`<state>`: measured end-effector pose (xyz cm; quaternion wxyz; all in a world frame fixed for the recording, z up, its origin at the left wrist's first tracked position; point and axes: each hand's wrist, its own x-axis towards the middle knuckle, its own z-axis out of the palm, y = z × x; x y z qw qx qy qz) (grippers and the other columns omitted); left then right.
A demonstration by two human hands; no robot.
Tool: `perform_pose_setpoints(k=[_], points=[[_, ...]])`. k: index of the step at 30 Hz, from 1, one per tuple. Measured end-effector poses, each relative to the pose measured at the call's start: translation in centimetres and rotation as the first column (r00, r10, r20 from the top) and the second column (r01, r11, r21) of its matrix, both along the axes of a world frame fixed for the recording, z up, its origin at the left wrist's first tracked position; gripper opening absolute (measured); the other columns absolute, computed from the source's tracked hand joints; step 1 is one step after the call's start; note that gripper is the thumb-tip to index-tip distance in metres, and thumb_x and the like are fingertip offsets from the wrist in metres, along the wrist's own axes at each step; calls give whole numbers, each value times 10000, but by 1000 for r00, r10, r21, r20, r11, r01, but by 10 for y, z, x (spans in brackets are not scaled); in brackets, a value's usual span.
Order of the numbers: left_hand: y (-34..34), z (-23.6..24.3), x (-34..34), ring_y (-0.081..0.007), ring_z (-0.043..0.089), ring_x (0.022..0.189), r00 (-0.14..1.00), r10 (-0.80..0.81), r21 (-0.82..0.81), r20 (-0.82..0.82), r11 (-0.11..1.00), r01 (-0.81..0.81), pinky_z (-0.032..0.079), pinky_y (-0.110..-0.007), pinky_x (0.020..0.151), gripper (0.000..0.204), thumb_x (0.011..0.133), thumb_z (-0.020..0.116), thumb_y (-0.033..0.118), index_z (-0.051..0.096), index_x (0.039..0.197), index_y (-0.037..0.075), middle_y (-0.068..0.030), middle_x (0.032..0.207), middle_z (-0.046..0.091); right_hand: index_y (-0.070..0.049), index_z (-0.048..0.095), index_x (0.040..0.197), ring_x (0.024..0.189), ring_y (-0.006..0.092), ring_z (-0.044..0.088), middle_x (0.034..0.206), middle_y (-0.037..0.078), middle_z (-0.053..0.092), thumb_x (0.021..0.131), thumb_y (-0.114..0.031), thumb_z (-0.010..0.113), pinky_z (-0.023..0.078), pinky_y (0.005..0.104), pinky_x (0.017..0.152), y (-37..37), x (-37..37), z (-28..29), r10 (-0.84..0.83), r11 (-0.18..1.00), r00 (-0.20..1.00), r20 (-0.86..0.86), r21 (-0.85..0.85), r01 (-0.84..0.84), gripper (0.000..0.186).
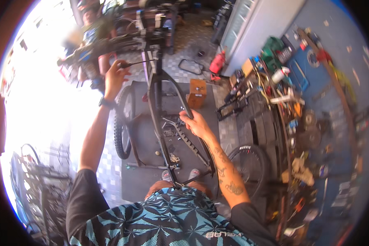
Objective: The person works on a bicycle mounted on a repair stand, handling brake cables and small parts. They wipe the handlebar area with a cloth, thread a cable through the frame, and manipulate small components with their hands.
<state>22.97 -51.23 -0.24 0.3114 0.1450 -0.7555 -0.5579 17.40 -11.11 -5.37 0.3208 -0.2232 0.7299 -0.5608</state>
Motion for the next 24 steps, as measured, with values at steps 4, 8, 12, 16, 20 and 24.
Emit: perform_pose_setpoints(k=[4, 8, 12, 16, 20, 24], points=[[-15, 9, 4, -150, 741, 800, 952, 306, -10, 9, 952, -306, 557, -284, 576, 147, 1022, 650, 154, 683, 1145, 79, -42, 948, 755, -53, 671, 1179, 442, 49, 439, 635, -34, 518, 1051, -474, 632, 331, 244, 399, 1, -2, -8, 2, 999, 1000, 25, -37, -1, 441], [-5, 24, 34, -209, 755, 804, 959, 240, -376, 153, 911, -168, 588, -308, 631, 185, 999, 670, 221, 685, 1110, 74, -109, 1013, 770, -42, 643, 1024, 448, 53, 439, 609, -38, 489, 1064, -507, 599, 340, 243, 408, -5, -2, -19, -17, 994, 999, 27, -110, 20, 469], [97, 34, 124, -226, 765, 872, 988, 99, 66, 117, 992, -107, 602, -320, 701, 348, 1023, 661, 279, 632, 1257, 24, -147, 1117, 765, -40, 606, 908, 543, 158, 562, 613, 25, 564, 1072, -503, 553, 456, 361, 537, -8, 6, -28, -49, 986, 996, -70, -160, 37, 494], [207, 64, 221, -219, 758, 873, 919, 307, 75, 248, 940, -334, 590, -293, 699, 396, 1017, 660, 313, 628, 1249, -7, -172, 1109, 762, -79, 580, 930, 488, 109, 512, 585, -26, 518, 1092, -452, 549, 411, 315, 462, -14, 45, -39, -77, 972, 996, 55, -218, 87, 408], [293, 104, 313, -177, 723, 827, 793, 479, 21, 375, 851, -524, 557, -265, 683, 349, 1026, 634, 255, 622, 1265, 0, -149, 1072, 756, -32, 616, 1015, 513, 152, 569, 605, 12, 558, 1095, -436, 548, 439, 346, 487, -35, 111, -51, -293, 907, 955, -33, -327, 267, 418], [363, 133, 373, -137, 692, 807, 711, 614, -28, 343, 763, -646, 525, -236, 659, 333, 1052, 625, 244, 613, 1290, 10, -116, 1059, 725, -20, 591, 1139, 523, 167, 572, 635, 22, 558, 1116, -404, 517, 451, 365, 494, -40, 173, -54, -291, 906, 947, 134, -280, 318, 392]])
